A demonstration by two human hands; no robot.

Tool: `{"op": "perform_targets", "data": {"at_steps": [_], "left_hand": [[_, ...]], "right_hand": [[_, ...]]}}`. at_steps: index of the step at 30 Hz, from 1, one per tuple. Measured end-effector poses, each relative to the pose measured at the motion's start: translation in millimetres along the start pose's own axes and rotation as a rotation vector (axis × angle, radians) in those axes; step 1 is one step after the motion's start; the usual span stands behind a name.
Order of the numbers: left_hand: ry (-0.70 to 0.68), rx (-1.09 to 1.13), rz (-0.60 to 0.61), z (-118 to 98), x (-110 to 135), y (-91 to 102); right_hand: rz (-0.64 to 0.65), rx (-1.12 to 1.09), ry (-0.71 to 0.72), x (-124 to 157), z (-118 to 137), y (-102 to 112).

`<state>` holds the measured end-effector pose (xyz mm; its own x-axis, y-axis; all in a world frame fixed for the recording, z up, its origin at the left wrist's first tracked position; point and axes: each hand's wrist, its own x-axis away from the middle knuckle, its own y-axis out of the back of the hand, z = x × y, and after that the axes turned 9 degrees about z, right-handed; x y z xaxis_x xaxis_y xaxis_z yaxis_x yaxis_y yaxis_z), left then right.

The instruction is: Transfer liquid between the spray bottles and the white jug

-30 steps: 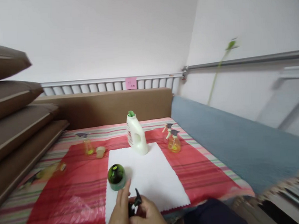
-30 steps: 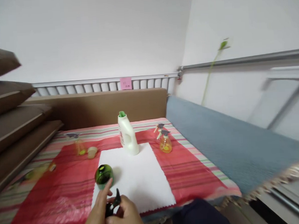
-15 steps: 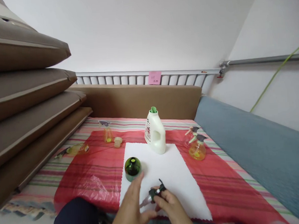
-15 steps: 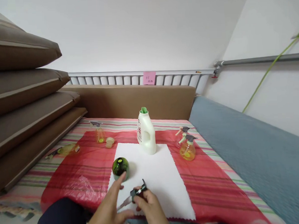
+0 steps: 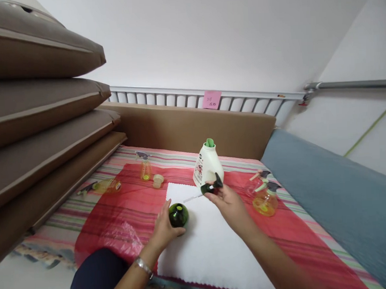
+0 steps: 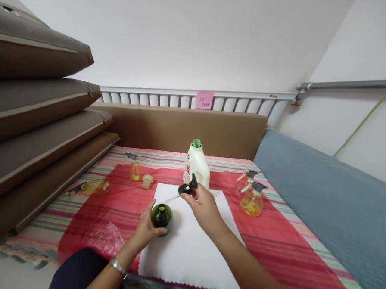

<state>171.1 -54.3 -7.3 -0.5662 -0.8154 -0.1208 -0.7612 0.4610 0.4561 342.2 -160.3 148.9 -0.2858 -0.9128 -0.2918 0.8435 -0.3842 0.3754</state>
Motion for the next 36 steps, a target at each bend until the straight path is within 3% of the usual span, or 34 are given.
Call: {"op": "perform_targets", "data": {"at_steps": [4, 15, 21, 28, 36], "left_hand": [[-0.052, 0.034, 0.029, 5, -4, -8.8], [-0.108, 0.038, 0.029, 9, -2, -10.3], [-0.107, 0.013, 0.034, 10, -3, -11.6], [-0.118, -0.005, 0.039, 9, -4, -9.4], [-0.145, -0.019, 0.051, 6, -2, -7.8]], "right_hand": [[0.11, 0.189, 0.008, -11, -8, -17], [0.265, 0.344, -0.05, -18, -49, -70], [0.244, 0.362, -0.067, -14, -65, -76], [0.119, 0.385, -0.062, -8, -78, -83], [0.138, 0.385, 0.014, -6, -71, -83]]}}
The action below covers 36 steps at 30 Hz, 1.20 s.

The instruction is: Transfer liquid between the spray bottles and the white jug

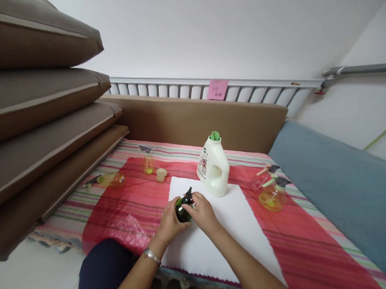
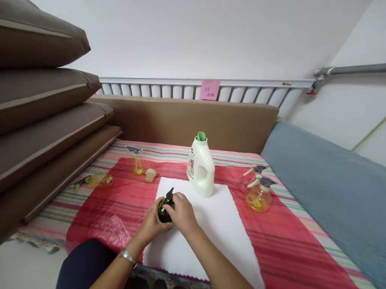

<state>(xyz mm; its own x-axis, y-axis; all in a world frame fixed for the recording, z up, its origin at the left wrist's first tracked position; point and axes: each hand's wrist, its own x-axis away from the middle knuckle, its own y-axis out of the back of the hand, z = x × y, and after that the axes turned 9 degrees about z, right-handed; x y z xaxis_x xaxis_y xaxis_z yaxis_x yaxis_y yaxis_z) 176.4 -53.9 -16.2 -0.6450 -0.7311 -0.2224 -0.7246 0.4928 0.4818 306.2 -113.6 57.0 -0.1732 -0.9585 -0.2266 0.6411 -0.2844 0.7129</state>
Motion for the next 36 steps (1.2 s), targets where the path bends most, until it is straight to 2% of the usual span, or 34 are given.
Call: {"op": "perform_targets", "data": {"at_steps": [4, 9, 13, 20, 27, 31, 36], "left_hand": [[0.005, -0.01, -0.015, 1, 0, -1.9], [0.004, -0.011, -0.012, 3, 0, -2.2], [-0.007, -0.01, -0.007, 3, -1, -1.3], [0.004, 0.008, 0.0, 8, -3, -2.7], [-0.002, 0.007, 0.008, 10, -2, -1.7], [-0.014, -0.002, 0.01, 11, -2, -2.4], [-0.02, -0.007, 0.009, 15, -2, -3.6]], "right_hand": [[-0.039, 0.029, -0.034, -4, 3, 1], [-0.1, 0.018, -0.09, -3, 2, -9], [-0.084, -0.046, -0.06, 4, -3, -14], [-0.034, -0.208, 0.016, 9, -14, -8], [-0.074, -0.293, -0.083, 1, -18, -16], [-0.038, -0.353, -0.056, 4, -19, -19], [-0.054, -0.371, -0.088, 2, -21, -21]]}}
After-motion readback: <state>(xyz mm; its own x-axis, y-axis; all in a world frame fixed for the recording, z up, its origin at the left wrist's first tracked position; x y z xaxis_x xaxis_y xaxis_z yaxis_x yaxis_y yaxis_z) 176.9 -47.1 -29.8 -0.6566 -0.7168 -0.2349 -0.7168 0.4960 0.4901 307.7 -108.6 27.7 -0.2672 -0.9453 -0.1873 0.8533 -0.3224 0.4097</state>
